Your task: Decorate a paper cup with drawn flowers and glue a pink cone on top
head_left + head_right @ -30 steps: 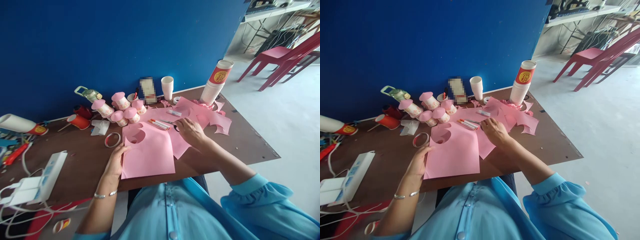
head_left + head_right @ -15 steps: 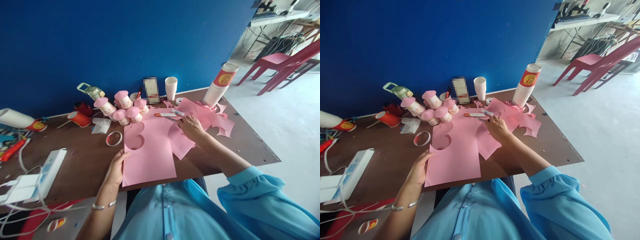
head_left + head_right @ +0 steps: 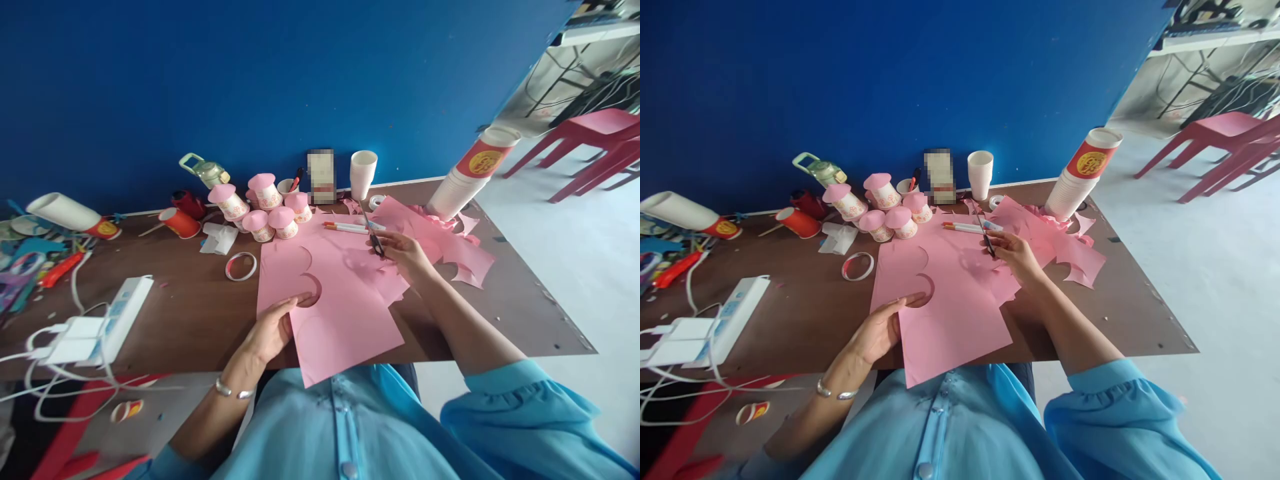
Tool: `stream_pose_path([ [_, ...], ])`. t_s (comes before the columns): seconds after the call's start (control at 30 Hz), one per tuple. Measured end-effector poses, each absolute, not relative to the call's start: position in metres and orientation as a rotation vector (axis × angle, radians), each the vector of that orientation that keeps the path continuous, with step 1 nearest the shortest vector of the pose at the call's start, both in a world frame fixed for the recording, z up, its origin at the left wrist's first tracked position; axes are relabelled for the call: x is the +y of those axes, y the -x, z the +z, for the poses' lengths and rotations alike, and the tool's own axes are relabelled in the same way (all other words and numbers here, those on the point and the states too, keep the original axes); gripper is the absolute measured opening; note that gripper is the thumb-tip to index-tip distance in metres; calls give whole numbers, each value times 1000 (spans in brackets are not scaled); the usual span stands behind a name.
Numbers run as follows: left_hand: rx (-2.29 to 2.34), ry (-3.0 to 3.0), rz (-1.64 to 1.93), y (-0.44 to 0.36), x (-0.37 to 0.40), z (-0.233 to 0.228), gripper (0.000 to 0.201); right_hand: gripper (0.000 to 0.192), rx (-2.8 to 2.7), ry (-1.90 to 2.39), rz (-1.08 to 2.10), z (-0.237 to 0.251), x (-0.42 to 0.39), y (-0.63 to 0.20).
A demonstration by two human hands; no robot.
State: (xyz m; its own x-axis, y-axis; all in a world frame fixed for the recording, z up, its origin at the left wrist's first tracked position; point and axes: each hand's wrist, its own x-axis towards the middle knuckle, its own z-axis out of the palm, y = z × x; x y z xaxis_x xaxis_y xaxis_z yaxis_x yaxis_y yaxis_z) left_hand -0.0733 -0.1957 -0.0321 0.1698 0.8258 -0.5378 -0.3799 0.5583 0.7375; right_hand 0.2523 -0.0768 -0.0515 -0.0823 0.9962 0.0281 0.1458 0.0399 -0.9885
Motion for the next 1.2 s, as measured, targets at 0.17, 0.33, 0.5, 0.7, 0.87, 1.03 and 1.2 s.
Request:
stream_pose_path([
  [0.17, 1013, -417, 852, 54, -208, -34, 54, 53, -998, 1079, 1436, -57, -81, -251],
  [0.33, 929, -186, 713, 33, -232, -40, 32, 52, -975, 1078, 1460, -61, -85, -246],
  [0.5, 903, -246, 622, 9, -232, -40, 30, 51, -985, 1066, 1460, -60, -83, -245],
  [0.7, 836, -519, 699, 4, -189, 12, 43, 39, -1006, 957, 1241, -36, -81, -261],
  [0.87, 800, -827, 995, 5, -147, 68, 46, 37, -1026, 975, 1029, -1, -100, -276],
  [1.03, 868, -891, 1244, 14, -121, 68, 43, 46, -985, 970, 1018, 1, -150, -257],
  [1.2, 974, -778, 1352, 29, -112, 38, 39, 46, -791, 924, 1155, -31, -209, -223],
])
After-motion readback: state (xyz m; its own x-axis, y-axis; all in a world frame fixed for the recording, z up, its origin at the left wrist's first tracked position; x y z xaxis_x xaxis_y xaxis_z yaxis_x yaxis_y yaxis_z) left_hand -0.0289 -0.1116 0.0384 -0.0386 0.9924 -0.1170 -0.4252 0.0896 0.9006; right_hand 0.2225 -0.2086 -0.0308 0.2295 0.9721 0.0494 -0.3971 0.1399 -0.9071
